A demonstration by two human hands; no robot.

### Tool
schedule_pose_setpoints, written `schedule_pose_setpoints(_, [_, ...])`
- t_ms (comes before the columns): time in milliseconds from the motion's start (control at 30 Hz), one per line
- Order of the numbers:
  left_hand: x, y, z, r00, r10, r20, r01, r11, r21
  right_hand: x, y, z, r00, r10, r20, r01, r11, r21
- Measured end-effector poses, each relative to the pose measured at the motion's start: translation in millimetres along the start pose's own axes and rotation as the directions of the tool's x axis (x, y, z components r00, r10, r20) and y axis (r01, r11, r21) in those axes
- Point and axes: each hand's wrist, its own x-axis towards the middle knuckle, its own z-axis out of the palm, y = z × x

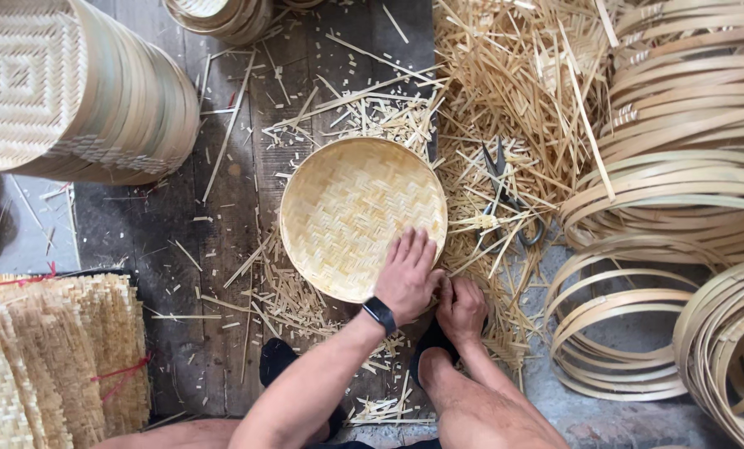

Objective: The person is assembling a bamboo basket by placing a circular frame onto a woven base, trimming the excess woven material with shears, and fitting the piece into a wooden mold.

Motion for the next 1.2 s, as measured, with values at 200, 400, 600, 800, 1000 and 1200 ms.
schedule_pose_setpoints(200, [-54, -56, -11, 0.956, 0.087, 0.279, -0.170, 0.942, 0.290, -7, 12, 6, 0.999, 0.030, -0.039, -0.028, 0.998, 0.060])
schedule_pose_setpoints(400, [-10, -171, -169, 0.806, 0.568, 0.166, -0.550, 0.617, 0.563, -15, 25, 14, 1.000, -0.001, -0.024, 0.002, 0.999, 0.047])
schedule_pose_setpoints(600, [7, -249, -342, 0.971, 0.181, -0.157, -0.034, 0.755, 0.655, -19, 36, 22, 1.000, 0.029, 0.009, -0.029, 0.998, 0.049])
schedule_pose_setpoints(800, [-18, -314, -381, 0.896, -0.159, -0.415, 0.371, 0.783, 0.499, -21, 44, 26, 1.000, 0.007, -0.003, -0.007, 1.000, 0.018])
schedule_pose_setpoints(1000, [-21, -341, -375, 0.868, -0.310, -0.389, 0.465, 0.784, 0.412, -21, 45, 30, 1.000, 0.013, 0.004, -0.013, 1.000, 0.004])
schedule_pose_setpoints(1200, [-23, -360, -371, 0.893, -0.306, -0.331, 0.427, 0.806, 0.409, -19, 39, 29, 1.000, 0.025, 0.016, -0.025, 1.000, -0.011])
